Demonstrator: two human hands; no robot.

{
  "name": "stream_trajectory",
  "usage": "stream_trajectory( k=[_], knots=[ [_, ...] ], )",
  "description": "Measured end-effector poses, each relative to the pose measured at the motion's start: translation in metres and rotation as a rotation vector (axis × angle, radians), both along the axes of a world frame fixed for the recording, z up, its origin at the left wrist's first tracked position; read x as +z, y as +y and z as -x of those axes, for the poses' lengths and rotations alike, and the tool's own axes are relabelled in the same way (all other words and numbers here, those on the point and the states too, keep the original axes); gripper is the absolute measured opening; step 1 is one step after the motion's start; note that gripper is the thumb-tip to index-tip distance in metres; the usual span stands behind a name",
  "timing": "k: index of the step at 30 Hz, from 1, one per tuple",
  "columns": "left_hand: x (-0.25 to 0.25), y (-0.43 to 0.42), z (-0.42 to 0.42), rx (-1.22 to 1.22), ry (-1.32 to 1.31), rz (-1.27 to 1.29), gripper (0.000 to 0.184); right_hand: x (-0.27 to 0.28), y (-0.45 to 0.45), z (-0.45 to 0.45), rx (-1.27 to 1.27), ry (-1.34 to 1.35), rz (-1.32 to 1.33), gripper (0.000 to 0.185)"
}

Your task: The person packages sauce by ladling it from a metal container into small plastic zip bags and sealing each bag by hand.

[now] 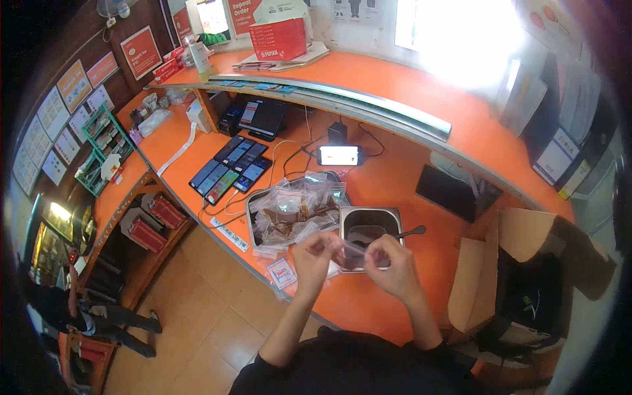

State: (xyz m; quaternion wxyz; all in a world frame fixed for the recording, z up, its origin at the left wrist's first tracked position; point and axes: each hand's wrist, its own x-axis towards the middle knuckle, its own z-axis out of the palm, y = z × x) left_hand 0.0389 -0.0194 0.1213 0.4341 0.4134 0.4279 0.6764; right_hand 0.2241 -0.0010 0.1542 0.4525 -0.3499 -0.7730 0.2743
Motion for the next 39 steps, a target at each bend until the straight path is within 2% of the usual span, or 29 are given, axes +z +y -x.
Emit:
stream_trajectory(
  k=[2, 6, 8, 10, 12, 13, 15, 19, 22, 24, 27, 30, 37, 39],
  knots=[
    [-0.006, 0.025, 0.016, 0.166, 0.118, -0.119, 0.008, -0.003, 0.003, -0.017, -0.033, -0.006, 0.023, 0.014],
    [0.017, 0.053, 0.024, 0.298, -0.013, -0.258, 0.009, -0.004, 0.004, -0.036, -0.186, -0.028, 0.033, 0.009],
    [-0.003, 0.05, 0.035, 0.385, 0.433, -0.193, 0.019, -0.005, 0.0, -0.039, -0.195, -0.03, 0.069, 0.007],
    [-0.043, 0.04, 0.051, 0.213, 0.85, -0.057, 0.038, -0.012, -0.001, -0.039, -0.18, -0.007, 0.094, 0.007],
    [-0.086, 0.024, 0.057, -0.045, 1.071, 0.158, 0.049, -0.018, -0.002, -0.038, -0.166, 0.018, 0.125, 0.006],
    [-0.094, 0.014, 0.051, -0.046, 1.072, 0.159, 0.049, -0.02, -0.002, -0.036, -0.134, 0.006, 0.13, 0.006],
    [-0.104, 0.004, 0.036, 0.183, 1.201, 0.056, 0.04, -0.021, -0.002, -0.032, -0.101, -0.006, 0.128, 0.005],
    [-0.116, 0.012, 0.036, 0.171, 1.066, 0.142, 0.041, -0.02, -0.003, -0.028, -0.06, -0.011, 0.141, 0.005],
    [-0.116, 0.011, 0.033, 0.252, 1.103, 0.167, 0.032, -0.021, -0.004, -0.029, -0.039, -0.043, 0.151, 0.005],
    [-0.111, 0.008, 0.033, 0.289, 1.022, 0.063, 0.019, -0.019, -0.003, -0.026, -0.034, -0.057, 0.157, 0.004],
    [-0.11, 0.009, 0.046, 0.222, 0.982, 0.012, 0.011, -0.016, -0.003, -0.013, 0.037, 0.016, 0.188, 0.005],
    [-0.112, 0.01, 0.06, 0.141, 1.001, 0.0, 0.01, -0.024, 0.002, 0.001, 0.112, 0.038, 0.255, 0.005],
    [-0.092, 0.001, 0.054, 0.173, 1.056, -0.003, 0.018, -0.033, 0.011, 0.019, 0.224, -0.116, 0.205, 0.009],
    [-0.074, -0.003, 0.052, 0.23, 1.079, -0.132, 0.018, -0.037, 0.013, 0.027, 0.235, -0.147, 0.184, 0.01]
  ],
)
